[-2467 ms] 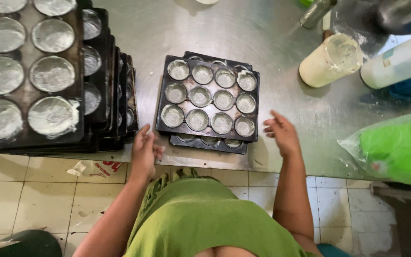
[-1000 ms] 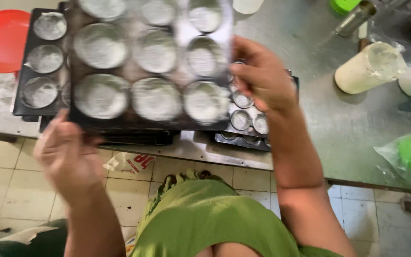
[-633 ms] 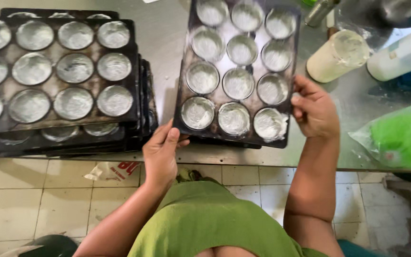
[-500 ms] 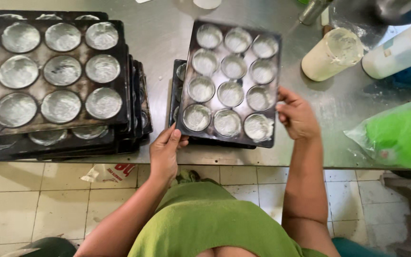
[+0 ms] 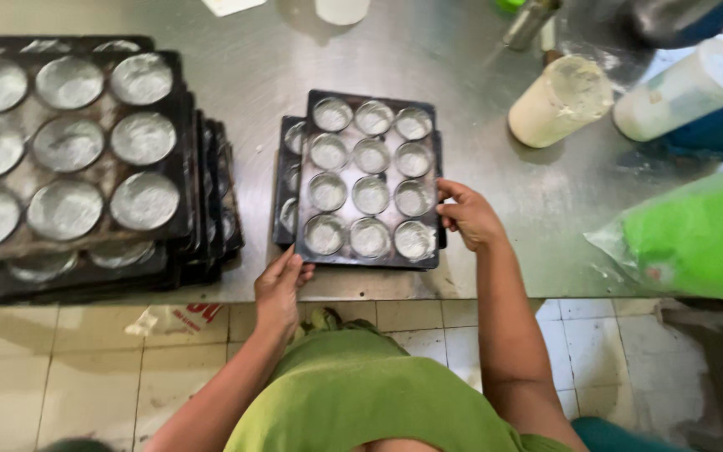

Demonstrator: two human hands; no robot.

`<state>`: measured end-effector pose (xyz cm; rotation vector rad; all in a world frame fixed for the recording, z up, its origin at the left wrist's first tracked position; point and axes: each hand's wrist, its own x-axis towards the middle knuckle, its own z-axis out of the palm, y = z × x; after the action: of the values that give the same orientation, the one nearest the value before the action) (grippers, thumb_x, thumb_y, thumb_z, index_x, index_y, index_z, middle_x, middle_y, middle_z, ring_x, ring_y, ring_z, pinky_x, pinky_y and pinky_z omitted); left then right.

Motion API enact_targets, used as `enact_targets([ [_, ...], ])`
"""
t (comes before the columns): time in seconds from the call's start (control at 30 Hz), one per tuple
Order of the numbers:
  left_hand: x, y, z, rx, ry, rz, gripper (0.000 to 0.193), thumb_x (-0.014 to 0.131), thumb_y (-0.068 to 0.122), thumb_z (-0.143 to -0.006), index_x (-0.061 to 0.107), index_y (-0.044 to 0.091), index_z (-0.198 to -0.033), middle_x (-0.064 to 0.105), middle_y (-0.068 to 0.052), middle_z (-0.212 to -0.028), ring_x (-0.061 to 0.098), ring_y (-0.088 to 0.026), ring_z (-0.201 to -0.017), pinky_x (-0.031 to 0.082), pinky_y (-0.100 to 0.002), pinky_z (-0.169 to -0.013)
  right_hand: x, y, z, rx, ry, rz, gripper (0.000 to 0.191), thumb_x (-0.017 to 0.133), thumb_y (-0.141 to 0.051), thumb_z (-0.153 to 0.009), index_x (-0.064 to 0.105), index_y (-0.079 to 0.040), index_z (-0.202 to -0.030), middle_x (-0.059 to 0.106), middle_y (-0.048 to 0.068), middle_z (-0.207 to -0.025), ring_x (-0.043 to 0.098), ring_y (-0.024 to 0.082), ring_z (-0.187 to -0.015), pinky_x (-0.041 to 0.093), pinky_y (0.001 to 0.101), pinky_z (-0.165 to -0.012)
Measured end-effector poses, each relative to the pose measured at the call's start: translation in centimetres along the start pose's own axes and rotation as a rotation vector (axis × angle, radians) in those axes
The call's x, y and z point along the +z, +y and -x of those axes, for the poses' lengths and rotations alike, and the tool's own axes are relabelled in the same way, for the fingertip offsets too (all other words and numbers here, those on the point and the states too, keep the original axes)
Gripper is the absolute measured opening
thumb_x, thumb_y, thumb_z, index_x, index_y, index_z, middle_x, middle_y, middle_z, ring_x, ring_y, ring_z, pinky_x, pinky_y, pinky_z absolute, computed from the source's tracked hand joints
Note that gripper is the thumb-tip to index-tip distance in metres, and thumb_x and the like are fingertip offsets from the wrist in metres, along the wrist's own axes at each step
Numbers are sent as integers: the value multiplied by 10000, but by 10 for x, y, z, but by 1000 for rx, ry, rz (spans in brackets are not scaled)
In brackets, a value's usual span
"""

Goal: The person lifts greased muffin trays one at a time from the table and stacks them into a pile, aligning each tray on top of the stack. The trays have white grease coating the cups, and the person works through the trays on the stainless steel worktable.

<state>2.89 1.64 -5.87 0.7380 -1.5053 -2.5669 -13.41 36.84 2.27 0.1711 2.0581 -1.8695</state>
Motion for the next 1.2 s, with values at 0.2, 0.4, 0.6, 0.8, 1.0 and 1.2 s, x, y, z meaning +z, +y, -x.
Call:
enact_targets([
  [0.2,-20,-9,-7,-83,-11,27,453,647,160,-999,598,-44,-1400,731,-82,-1012,688,-151,-850,569,-257,-759,13,19,2,10,40,88,603,634,38,-841,587,-66,-1433,603,-13,-910,558,83,-575,438,239,-475],
  [0.4,-27,18,3,-116,-35,-81,472,623,170,-1003,554,-25,-1428,677,-50,-1110,673,-141,-862,575,-272,-736,34,-13,20,-70,203,223,493,631,-25,-890,605,-57,-1381,695,8,-955,603,102,-550,486,256,-485],
  [0.6,-29,85,45,-86,-293,-324,512,671,89,-943,574,0,-1438,630,-117,-1088,668,-156,-865,588,-313,-740,67,-91,57,-367,289,367,390,679,-59,-920,682,-52,-1310,677,47,-965,626,107,-641,534,249,-601],
  [0.8,-38,210,116,342,-557,-439,428,731,23,-856,686,-19,-1279,724,-87,-1087,738,-165,-925,598,-305,-809,153,-152,67,-492,-173,208,434,631,-90,-931,637,-72,-1365,641,22,-1158,659,97,-834,552,258,-692],
  [1.0,-79,298,169,926,9,-689,282,663,-49,-914,695,-51,-1194,736,-116,-1050,708,-161,-934,568,-278,-861,242,-165,50,-236,-493,56,471,632,-215,-993,579,-3,-1410,701,58,-1102,677,120,-841,561,276,-707],
  [1.2,-145,328,114,974,598,-675,266,587,-13,-1034,644,-88,-1283,627,-112,-1146,613,-170,-1024,508,-297,-875,292,-153,26,-112,-526,-110,581,591,-217,-994,397,-56,-1518,650,57,-1092,666,142,-826,606,322,-727],
])
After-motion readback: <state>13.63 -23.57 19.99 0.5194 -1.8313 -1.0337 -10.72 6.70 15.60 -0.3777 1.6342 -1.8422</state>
